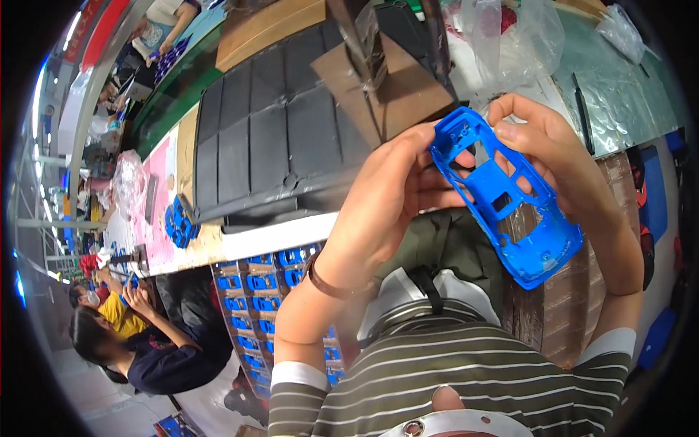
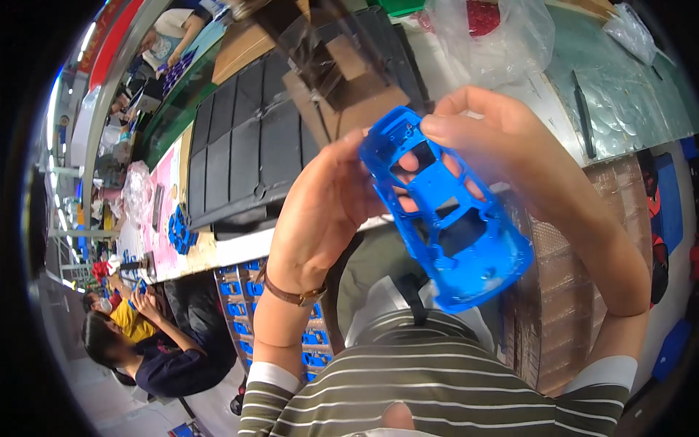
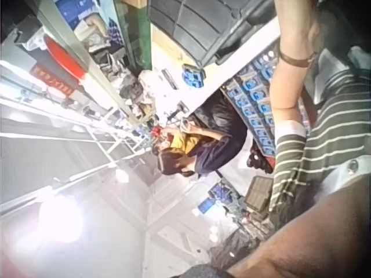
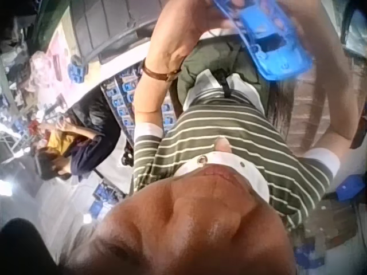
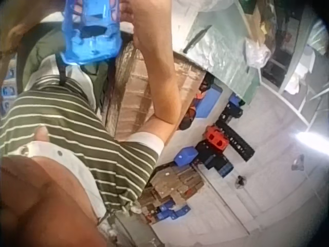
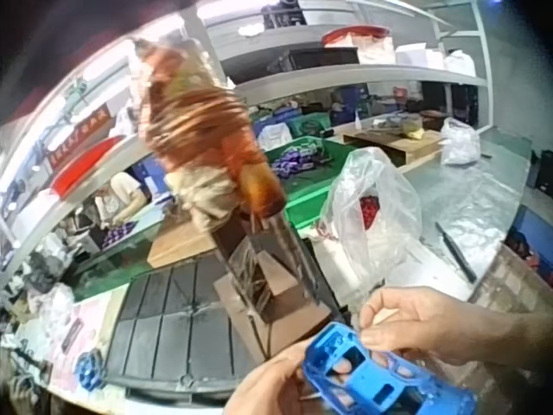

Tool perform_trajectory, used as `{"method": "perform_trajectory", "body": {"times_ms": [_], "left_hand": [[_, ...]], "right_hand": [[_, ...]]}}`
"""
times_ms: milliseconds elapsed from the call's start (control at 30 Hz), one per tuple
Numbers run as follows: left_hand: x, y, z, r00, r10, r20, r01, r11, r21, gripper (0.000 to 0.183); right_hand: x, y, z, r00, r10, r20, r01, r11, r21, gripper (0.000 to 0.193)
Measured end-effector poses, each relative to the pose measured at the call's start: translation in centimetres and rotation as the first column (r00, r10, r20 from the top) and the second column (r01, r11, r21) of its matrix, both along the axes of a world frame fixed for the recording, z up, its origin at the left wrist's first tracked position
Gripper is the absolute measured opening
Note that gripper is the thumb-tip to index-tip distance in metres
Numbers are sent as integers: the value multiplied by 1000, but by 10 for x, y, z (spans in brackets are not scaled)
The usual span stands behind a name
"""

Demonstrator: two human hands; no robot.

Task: Assembling plastic toy cars by fitting shells together and using an electric screwdriver to secure them.

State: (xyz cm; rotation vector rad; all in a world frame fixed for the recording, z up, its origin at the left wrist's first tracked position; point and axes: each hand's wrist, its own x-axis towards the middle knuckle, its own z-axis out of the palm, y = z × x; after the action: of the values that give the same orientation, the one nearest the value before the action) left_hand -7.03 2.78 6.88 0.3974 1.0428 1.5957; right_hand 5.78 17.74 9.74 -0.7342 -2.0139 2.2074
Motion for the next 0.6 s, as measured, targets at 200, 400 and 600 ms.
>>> {"method": "perform_trajectory", "body": {"times_ms": [200,400,600], "left_hand": [[15,-61,12,979,3,-204,21,993,116,34],[-10,-205,52,601,446,-663,-427,881,206,48],[-96,-354,34,-472,80,-878,-694,581,426,42]], "right_hand": [[28,-41,-5,994,31,-105,-11,983,185,41],[53,-62,-4,939,249,-238,-153,920,361,41],[64,-59,-18,984,155,-93,-105,909,404,36]]}}
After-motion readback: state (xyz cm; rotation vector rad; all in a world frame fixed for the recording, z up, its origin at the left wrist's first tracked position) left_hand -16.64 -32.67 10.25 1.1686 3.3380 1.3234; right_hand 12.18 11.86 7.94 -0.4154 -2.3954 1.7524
